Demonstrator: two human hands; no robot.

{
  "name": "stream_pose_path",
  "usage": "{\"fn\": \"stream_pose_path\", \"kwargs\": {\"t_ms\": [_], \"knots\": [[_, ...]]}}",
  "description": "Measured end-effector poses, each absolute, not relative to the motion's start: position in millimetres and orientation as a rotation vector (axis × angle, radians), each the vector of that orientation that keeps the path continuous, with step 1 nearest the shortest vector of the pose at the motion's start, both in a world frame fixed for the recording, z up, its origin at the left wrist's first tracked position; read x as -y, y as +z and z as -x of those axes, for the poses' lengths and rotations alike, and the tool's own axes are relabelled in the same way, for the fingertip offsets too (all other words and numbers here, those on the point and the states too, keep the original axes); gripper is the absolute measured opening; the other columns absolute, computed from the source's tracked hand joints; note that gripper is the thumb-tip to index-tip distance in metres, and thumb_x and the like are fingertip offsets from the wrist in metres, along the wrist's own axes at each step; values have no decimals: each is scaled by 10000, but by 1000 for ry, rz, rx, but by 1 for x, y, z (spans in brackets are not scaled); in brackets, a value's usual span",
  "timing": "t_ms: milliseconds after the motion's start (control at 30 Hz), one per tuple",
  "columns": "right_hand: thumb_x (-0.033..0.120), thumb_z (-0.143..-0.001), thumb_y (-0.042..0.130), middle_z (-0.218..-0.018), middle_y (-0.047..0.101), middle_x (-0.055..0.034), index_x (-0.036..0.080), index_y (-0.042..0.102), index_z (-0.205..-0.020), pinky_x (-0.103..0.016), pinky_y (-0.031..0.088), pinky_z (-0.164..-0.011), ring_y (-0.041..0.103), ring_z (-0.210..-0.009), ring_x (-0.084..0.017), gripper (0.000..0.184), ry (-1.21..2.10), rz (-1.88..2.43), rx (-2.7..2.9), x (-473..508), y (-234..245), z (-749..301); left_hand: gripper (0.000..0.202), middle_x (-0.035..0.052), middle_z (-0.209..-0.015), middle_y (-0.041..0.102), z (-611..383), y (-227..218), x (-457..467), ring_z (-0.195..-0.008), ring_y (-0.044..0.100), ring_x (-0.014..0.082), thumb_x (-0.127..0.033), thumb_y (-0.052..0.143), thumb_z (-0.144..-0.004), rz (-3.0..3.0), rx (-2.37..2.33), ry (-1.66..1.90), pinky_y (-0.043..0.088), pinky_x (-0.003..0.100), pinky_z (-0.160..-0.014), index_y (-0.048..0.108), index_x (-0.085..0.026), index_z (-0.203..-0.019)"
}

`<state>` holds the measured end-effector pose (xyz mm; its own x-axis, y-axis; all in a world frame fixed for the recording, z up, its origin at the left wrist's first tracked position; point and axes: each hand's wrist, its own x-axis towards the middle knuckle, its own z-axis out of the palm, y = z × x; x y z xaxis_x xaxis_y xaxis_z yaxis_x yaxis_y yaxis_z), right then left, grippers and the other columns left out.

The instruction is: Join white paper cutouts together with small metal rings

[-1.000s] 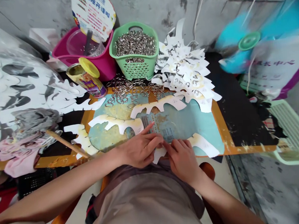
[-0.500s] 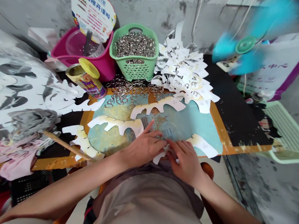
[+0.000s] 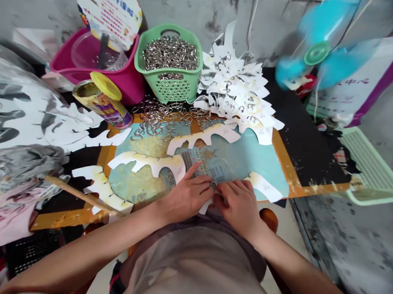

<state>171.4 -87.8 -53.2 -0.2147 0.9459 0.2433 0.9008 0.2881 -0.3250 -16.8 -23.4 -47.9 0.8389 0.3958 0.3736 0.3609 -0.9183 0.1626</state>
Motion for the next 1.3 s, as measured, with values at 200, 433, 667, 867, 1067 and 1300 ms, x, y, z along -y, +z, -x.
{"fn": "stream_pose_path", "kwargs": {"t_ms": [200, 433, 667, 867, 1067, 1300], "knots": [[156, -934, 576, -887, 740, -16, 228, 658, -979, -420, 255, -851, 558, -901, -221, 119, 141, 1534, 2282, 100, -52, -180, 199, 33, -819, 706, 22, -48, 27, -1174, 599, 205, -106, 478, -970, -3056, -508, 571, 152, 575, -1233, 650, -171, -893], [214, -961, 558, -1021, 738, -26, 254, 653, -1108, -475, 318, -999, 580, -978, -235, 180, 378, 1439, 2205, 103, -40, -199, 298, 119, -1080, 730, 31, -46, 42, -1244, 560, 260, -235, 511, -926, -2919, -577, 558, -21, 609, -1226, 652, -117, -1160], [302, -891, 668, -1187, 609, -146, 182, 667, -1135, -451, 433, -911, 522, -1095, -316, 272, 337, 1470, 2106, 66, -37, -199, 328, 133, -1235, 645, 27, -51, 59, -1271, 507, 286, -265, 551, -880, -2910, -880, 624, -29, 595, -1222, 672, -172, -1170], [147, -856, 692, -854, 650, -30, 200, 606, -858, -365, 435, -843, 577, -923, -231, 100, 746, 1441, 2190, 51, -28, -190, 437, 111, -1267, 568, 38, -48, 71, -1252, 488, 306, -197, 549, -846, -2794, -952, 749, -22, 649, -1191, 611, -228, -1277], [170, -850, 705, -838, 648, 4, 224, 607, -874, -298, 443, -786, 600, -862, -189, 114, 868, 1406, 2004, 50, 5, -200, 493, 136, -1204, 579, 33, -10, 59, -1124, 560, 279, -327, 649, -853, -2073, -1127, 1009, 475, 425, -959, 511, -170, -1300], [275, -842, 721, -890, 678, -6, 224, 663, -965, -289, 473, -774, 643, -856, -179, 145, 1106, 1370, 1906, 48, 23, -199, 281, -9, -716, 562, 14, 13, 32, -675, 481, 112, -332, 521, -970, -1707, -871, 631, 348, 217, -584, 613, -161, -768]]}}
